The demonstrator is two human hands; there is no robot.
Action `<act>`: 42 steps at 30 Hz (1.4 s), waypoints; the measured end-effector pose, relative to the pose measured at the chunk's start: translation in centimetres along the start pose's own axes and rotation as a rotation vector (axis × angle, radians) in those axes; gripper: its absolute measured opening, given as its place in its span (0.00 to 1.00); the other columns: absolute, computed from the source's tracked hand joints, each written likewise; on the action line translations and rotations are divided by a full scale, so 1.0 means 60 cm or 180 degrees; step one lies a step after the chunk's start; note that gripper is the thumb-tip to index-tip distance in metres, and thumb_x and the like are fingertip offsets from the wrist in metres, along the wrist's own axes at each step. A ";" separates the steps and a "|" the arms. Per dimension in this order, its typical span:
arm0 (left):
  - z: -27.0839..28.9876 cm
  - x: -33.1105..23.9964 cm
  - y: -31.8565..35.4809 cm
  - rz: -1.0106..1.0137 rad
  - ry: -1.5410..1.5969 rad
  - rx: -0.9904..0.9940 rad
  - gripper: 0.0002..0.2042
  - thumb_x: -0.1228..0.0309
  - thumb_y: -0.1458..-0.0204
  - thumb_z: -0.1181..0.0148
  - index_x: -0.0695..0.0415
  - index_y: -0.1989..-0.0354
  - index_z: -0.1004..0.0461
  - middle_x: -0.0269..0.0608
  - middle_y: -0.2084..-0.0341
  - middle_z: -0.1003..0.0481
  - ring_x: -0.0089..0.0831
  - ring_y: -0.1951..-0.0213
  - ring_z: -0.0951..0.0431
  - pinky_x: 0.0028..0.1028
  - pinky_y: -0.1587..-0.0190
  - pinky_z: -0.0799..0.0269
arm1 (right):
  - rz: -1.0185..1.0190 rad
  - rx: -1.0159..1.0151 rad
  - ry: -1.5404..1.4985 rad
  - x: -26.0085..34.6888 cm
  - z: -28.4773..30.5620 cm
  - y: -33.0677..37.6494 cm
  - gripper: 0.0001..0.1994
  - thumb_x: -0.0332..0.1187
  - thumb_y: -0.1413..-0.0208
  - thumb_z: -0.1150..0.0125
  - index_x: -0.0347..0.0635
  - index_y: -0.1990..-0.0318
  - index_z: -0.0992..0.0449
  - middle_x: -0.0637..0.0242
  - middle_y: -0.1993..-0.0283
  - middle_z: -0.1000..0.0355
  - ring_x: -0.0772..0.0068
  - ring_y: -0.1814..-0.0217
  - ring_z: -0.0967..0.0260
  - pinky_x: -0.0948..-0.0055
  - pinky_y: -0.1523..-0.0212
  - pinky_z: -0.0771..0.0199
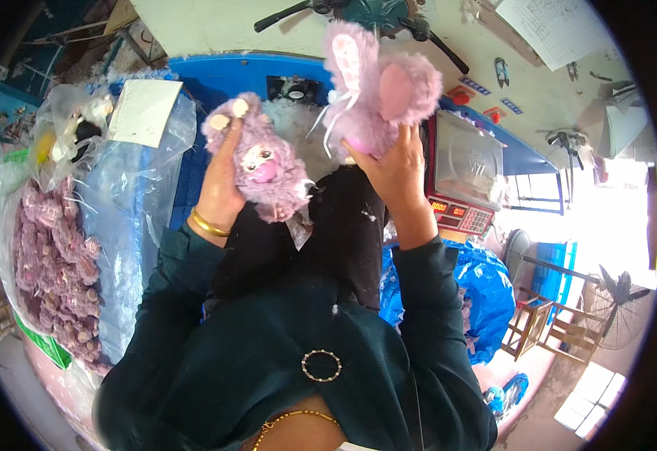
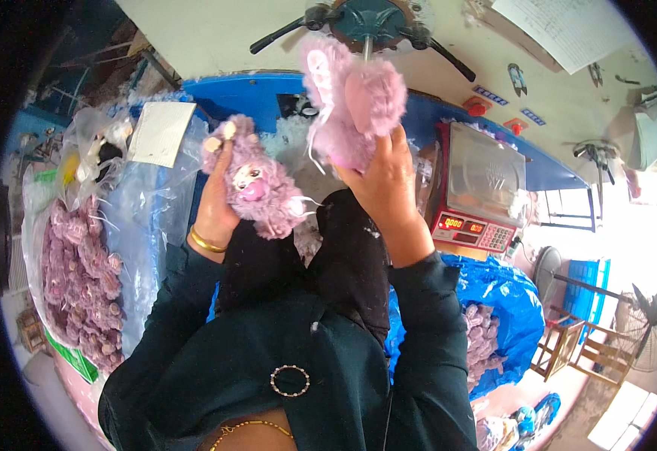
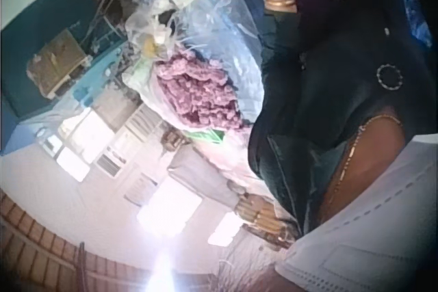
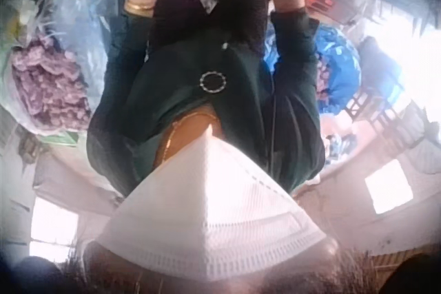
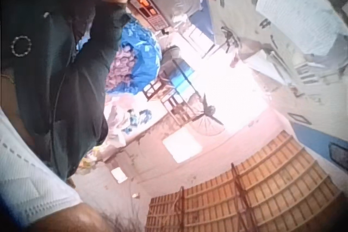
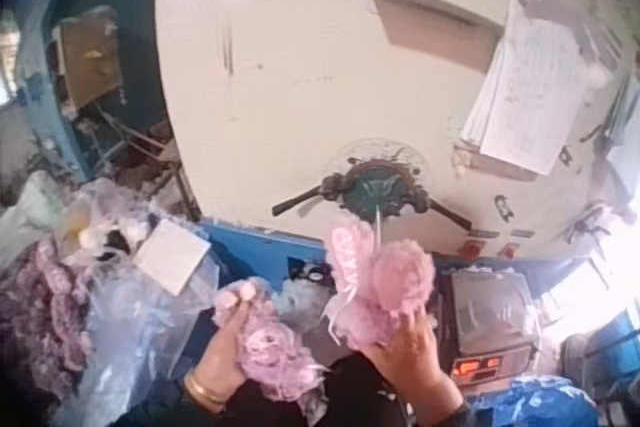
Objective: The person repeatedly stuffs pink fluffy material into small pink plush toys using a rotating spindle. Each stuffed toy is weighed on a digital scale, then placed into a plastic bag. The process is repeated for multiple units.
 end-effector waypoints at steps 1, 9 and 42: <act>-0.013 0.002 0.003 0.0028 0.0025 -0.0025 0.18 0.61 0.40 0.48 0.55 0.46 0.32 0.38 0.55 0.26 0.31 0.55 0.25 0.32 0.51 0.27 | 0.0090 0.0075 -0.0063 0.004 0.008 0.008 0.39 0.37 0.64 0.28 0.38 0.42 0.39 0.43 0.48 0.37 0.40 0.49 0.35 0.55 0.52 0.30; -0.026 0.015 0.032 0.0171 -0.0973 0.0194 0.20 0.61 0.41 0.48 0.56 0.42 0.36 0.40 0.50 0.28 0.32 0.50 0.26 0.33 0.48 0.29 | -0.1295 0.3545 0.1834 -0.241 0.133 0.233 0.30 0.40 0.58 0.31 0.38 0.46 0.32 0.53 0.48 0.32 0.56 0.47 0.34 0.66 0.49 0.32; -0.118 0.065 0.070 -0.0164 -0.2235 0.1413 0.14 0.65 0.41 0.47 0.63 0.54 0.28 0.35 0.63 0.26 0.21 0.61 0.29 0.24 0.57 0.31 | -0.1406 0.2340 -0.3488 -0.057 0.017 0.021 0.23 0.48 0.48 0.38 0.34 0.57 0.25 0.64 0.66 0.25 0.77 0.66 0.28 0.82 0.68 0.31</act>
Point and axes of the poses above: each hand's wrist, its own y-axis away from the middle knuckle, its own z-axis out of the back of the hand, x = y × z, the point moved 7 cm from there along -y, towards the middle knuckle
